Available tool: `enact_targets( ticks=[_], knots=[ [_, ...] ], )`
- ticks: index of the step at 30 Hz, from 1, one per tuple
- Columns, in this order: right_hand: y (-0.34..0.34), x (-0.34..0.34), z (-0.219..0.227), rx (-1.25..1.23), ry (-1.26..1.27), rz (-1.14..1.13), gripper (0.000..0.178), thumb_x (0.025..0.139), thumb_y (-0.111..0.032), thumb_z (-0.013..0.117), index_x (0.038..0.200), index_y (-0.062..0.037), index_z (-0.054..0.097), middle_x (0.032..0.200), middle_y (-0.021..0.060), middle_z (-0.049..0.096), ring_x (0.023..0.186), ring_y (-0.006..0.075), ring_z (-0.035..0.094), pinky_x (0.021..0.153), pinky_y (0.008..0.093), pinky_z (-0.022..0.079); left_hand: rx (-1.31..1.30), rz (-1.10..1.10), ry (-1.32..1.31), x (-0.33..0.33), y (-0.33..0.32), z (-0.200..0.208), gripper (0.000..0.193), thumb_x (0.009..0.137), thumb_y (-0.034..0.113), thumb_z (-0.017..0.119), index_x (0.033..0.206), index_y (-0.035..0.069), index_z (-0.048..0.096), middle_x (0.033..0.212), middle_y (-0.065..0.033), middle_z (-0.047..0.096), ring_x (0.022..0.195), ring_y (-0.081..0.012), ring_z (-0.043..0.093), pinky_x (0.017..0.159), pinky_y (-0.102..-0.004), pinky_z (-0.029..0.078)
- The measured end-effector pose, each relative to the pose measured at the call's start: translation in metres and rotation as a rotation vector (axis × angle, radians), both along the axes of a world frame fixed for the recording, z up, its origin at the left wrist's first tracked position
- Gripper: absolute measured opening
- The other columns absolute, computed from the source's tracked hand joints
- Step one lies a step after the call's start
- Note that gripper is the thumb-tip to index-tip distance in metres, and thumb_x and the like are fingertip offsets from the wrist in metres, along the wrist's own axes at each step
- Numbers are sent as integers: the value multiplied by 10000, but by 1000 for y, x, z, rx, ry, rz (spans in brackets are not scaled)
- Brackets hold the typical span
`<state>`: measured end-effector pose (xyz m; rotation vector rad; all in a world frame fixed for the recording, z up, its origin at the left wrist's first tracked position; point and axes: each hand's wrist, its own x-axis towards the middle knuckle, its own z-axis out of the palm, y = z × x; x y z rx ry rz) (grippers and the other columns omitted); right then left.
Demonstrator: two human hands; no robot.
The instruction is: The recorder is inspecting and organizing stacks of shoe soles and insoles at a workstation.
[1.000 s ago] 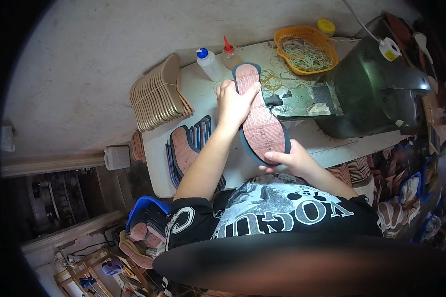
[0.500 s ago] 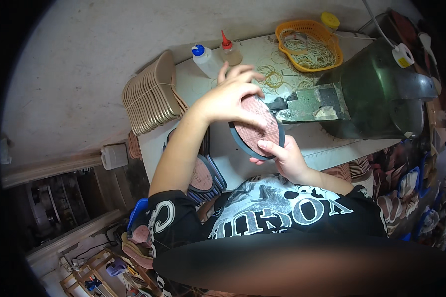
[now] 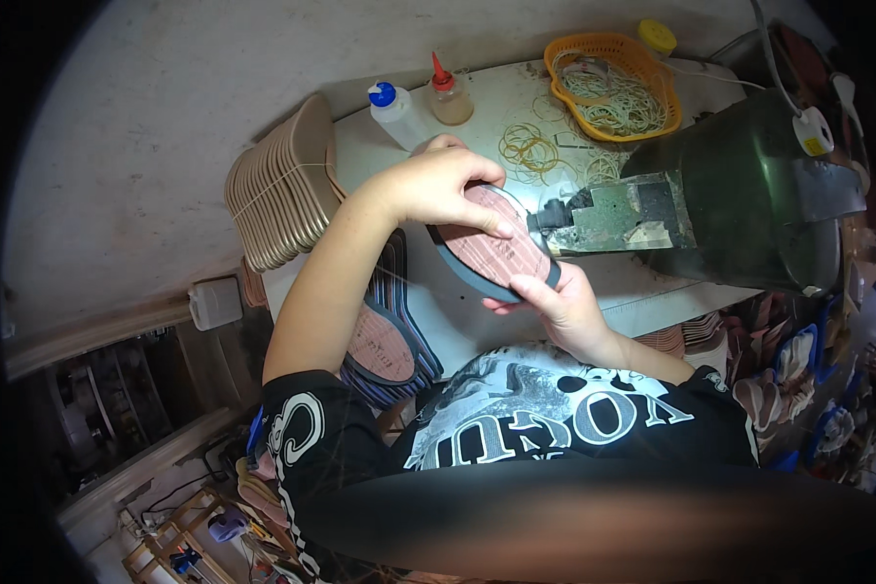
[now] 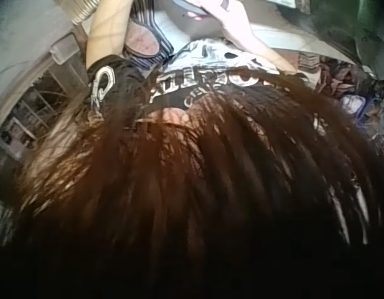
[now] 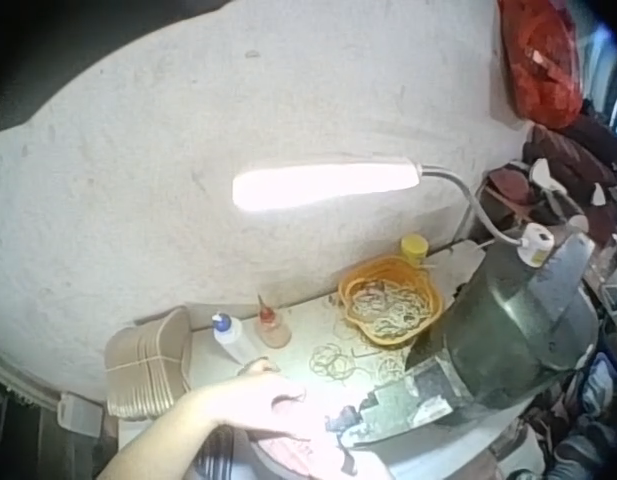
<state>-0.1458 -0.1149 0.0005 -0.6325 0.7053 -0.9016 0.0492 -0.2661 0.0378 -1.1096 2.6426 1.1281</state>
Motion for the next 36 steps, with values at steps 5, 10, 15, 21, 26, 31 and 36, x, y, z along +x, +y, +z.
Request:
enact_targets(
  ticks=[5,10,15,21,26,31,36],
  knots=[
    [-4,-2,-1,28,-4,-10,337,999,-219,524,1146,74,602,1008,159,685,893,231,698,784,315,566,70,81,-15,2,1,11,537,723,520,763,961,56,638,848,-103,598,987,-265,519,815,-364,435],
    [-4,2,0,57,-16,-47,387,1017,-259,488,1107,96,614,980,179,689,871,243,706,770,314,575,18,159,117,16,14,-1,514,767,482,745,889,3,603,721,-81,531,673,-173,512,615,-308,421],
    [-7,1,3,93,-1,-46,386,1005,-267,512,1066,93,633,962,178,695,853,232,709,750,298,578,50,236,79,18,30,5,493,782,464,739,843,-3,591,684,-66,503,663,-148,484,591,-309,402],
    [-7,-3,-1,67,51,-66,365,982,-278,547,1059,64,647,939,143,704,783,175,699,703,275,576,32,361,72,14,55,10,491,793,476,729,815,7,584,645,-47,488,637,-125,457,574,-299,387],
    [-6,3,1,20,60,-109,374,983,-299,546,1046,56,646,919,143,703,769,175,700,672,266,581,29,426,135,19,61,-3,466,807,462,731,817,17,594,677,-11,526,650,-100,460,571,-286,384],
    [-9,2,-2,19,82,-101,376,986,-312,538,1007,49,639,890,147,701,734,180,705,660,263,583,177,564,199,22,67,-15,417,823,413,741,849,15,620,766,4,585,698,-73,511,608,-245,424],
    [-11,-4,-1,-23,139,-83,306,943,-310,597,1021,-16,631,896,107,699,764,172,695,687,294,573,176,686,79,11,83,-8,476,821,443,735,885,-23,663,786,-39,638,686,-95,570,590,-255,458]
  ],
)
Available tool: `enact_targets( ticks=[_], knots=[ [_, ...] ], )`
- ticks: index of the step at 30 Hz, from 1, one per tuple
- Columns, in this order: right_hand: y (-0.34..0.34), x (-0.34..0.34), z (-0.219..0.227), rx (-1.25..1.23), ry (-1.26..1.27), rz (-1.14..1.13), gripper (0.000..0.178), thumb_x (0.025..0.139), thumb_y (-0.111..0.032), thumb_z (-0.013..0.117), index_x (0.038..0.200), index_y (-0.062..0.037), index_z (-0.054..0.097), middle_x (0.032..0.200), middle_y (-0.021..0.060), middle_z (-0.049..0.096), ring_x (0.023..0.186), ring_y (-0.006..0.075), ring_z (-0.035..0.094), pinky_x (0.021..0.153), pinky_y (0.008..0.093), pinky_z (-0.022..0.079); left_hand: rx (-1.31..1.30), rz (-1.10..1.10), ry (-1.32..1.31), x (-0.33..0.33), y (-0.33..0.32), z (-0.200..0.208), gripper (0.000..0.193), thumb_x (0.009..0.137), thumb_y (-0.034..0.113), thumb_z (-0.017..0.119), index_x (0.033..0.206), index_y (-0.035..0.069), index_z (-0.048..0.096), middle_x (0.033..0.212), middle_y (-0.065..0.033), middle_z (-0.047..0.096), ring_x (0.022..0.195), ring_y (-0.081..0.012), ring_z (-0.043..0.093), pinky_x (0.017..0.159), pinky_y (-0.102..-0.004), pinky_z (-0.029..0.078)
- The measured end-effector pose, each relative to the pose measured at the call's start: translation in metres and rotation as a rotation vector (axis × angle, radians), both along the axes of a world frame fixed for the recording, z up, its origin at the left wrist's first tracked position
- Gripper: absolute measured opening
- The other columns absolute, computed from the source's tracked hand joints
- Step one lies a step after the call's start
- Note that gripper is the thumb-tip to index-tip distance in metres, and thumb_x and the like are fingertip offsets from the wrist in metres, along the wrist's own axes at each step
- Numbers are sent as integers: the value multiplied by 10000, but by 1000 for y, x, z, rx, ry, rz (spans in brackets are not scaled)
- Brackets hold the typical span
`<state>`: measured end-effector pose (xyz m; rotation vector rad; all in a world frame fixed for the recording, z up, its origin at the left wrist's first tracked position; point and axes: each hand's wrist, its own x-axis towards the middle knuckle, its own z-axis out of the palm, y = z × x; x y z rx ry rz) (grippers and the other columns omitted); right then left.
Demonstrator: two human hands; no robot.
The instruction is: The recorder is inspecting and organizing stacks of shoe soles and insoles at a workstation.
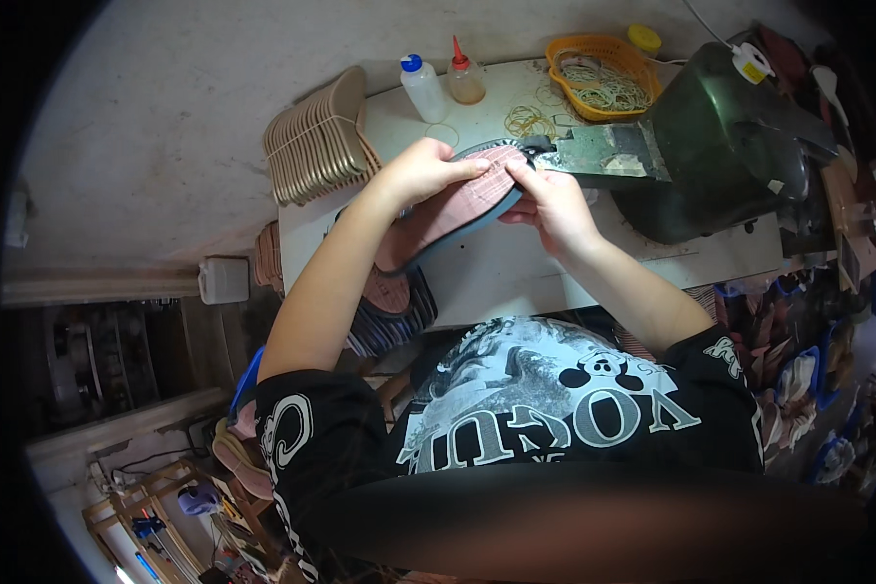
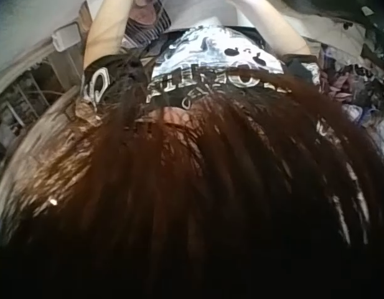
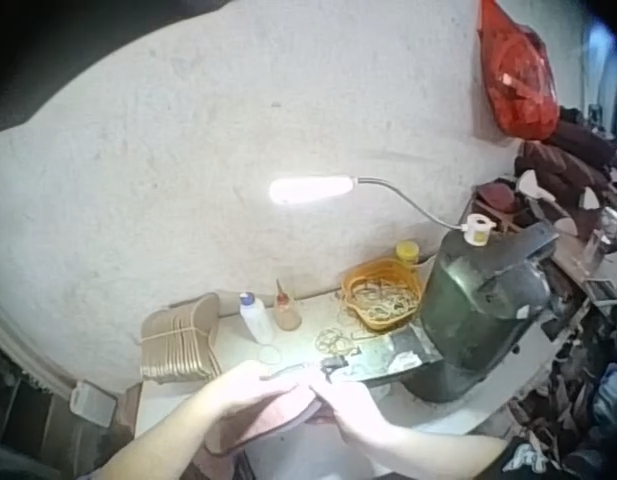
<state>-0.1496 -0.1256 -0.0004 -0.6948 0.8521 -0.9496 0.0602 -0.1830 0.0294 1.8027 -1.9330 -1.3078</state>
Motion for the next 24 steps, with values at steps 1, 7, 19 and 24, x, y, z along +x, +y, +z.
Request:
enact_targets(
  ticks=[1,7,19,24],
  knots=[
    [2,0,6,-15,6,-2,294,932,-315,607,1028,-37,623,905,93,692,782,162,686,699,305,565,80,32,43,-1,4,-1,490,818,452,734,901,-27,675,795,-52,653,673,-109,591,581,-264,475],
    [2,-13,3,-145,146,163,351,861,-275,704,1098,-31,621,941,25,673,788,101,643,658,227,509,257,250,281,-23,31,-2,593,814,523,691,914,-61,690,803,-148,693,655,-240,692,552,-363,565],
    [8,-32,-8,-172,150,198,228,909,-184,657,1030,9,659,946,37,684,805,68,610,734,220,461,178,189,429,-33,51,-8,469,785,427,752,798,-39,699,642,-144,664,513,-180,640,484,-290,532],
    [1,-59,-3,-135,253,229,238,901,-185,674,1017,22,655,945,47,687,820,81,616,752,229,466,-135,193,202,-36,36,-30,511,710,493,785,592,7,680,533,-108,625,441,-201,579,529,-349,553]
  ],
)
